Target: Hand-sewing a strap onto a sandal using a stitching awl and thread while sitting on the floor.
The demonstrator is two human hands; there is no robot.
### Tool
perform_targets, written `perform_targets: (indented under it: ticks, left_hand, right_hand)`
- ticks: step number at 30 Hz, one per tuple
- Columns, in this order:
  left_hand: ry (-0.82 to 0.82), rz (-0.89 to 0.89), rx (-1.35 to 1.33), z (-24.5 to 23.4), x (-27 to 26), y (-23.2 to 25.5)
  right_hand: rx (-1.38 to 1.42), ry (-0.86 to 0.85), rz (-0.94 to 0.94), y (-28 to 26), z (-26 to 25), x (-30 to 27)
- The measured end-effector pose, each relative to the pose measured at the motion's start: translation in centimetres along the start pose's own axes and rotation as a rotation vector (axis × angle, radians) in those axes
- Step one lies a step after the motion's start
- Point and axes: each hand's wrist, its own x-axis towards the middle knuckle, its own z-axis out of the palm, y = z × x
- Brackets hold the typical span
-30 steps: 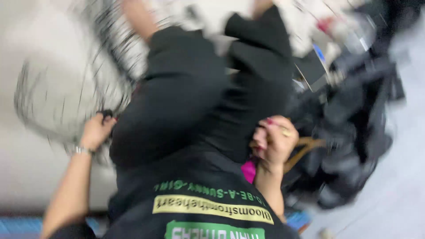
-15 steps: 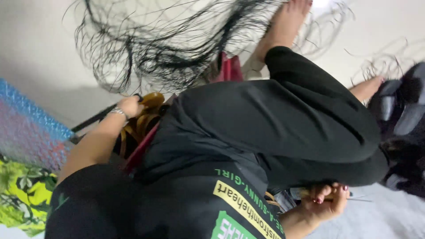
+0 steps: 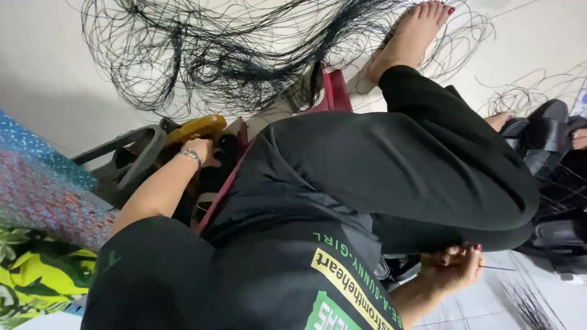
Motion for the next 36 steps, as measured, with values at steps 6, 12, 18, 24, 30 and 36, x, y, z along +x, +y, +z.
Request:
perform_targets:
  ticks: [6,12,18,24,30,36]
  left_hand:
    - [-0.085,0.125,0.134,-2.2,-1.1,-0.9]
    - [-0.043,0.084,0.075,-7.2,-4.3,-4.6]
    - [0.301,0.127,0.033,-9.6,-3.2,-6.0]
    - [0.374,0.061,0.175,-11.7,-7.1,2.1]
    - [0.356,0.183,0.091,-19.0,-13.7,2.0]
    - [0.978,0.143,0.148,-27.1,-27.8,7.1]
  right_hand:
    - [-0.049,0.037,-0.039,-0.5,0.7,-1.0]
    - [-0.014,-0.040,-0.069,0.8,-1.3,0.7]
    - [0.042,-0.045,-0.052,1.2,-1.5,0.8]
    - [0.127,-0.027,-0.021,1.3,-1.6,0.1]
    - [0.224,-0.022,-0.096,6.5,-4.5,3.2]
    - [0.373,-0.115,-0.124,6.2,-3.6,1.8]
